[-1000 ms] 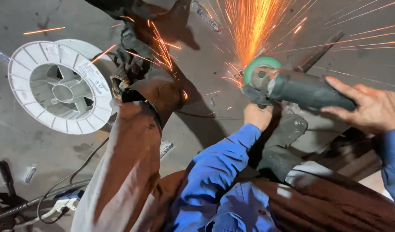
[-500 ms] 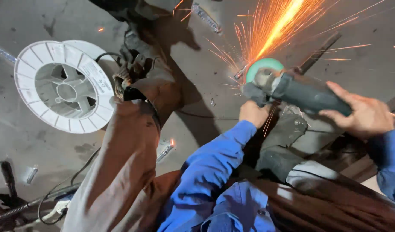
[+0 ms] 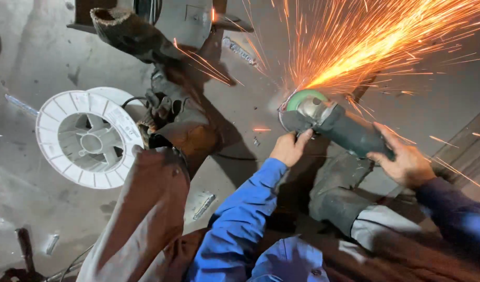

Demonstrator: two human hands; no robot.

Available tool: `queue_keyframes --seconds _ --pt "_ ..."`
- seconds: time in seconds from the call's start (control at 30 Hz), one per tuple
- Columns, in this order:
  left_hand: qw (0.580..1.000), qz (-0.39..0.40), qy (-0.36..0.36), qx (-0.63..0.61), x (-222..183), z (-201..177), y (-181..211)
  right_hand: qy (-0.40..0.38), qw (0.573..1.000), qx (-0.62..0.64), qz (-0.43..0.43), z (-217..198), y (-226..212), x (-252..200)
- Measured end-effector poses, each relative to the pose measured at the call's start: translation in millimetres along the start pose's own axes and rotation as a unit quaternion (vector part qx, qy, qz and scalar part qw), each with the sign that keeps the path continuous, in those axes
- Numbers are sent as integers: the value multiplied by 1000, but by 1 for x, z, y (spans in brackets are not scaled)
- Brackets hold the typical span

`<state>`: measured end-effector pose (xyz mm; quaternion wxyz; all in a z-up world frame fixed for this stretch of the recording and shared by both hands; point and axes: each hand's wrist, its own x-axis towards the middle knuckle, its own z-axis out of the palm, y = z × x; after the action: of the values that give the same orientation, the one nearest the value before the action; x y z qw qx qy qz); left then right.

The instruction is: Grinding metal surfaces with an angle grinder and performing spot welding on a production floor.

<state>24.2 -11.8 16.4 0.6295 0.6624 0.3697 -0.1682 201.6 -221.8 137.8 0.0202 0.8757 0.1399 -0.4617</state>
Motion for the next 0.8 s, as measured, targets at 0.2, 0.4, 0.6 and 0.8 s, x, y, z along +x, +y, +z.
queue_keyframes --seconds 0.2,0.4,0.6,0.8 --pt "995 42 75 59 11 -2 14 68 994 64 -56 -3 -6 5" --pt "990 -48 37 124 -5 -3 25 5 995 97 3 -2 -15 -3" --pt "985 -80 46 148 3 -11 40 10 992 123 -30 2 0 19" --pt "983 -78 17 165 20 -17 55 15 972 191 -135 0 21 34"
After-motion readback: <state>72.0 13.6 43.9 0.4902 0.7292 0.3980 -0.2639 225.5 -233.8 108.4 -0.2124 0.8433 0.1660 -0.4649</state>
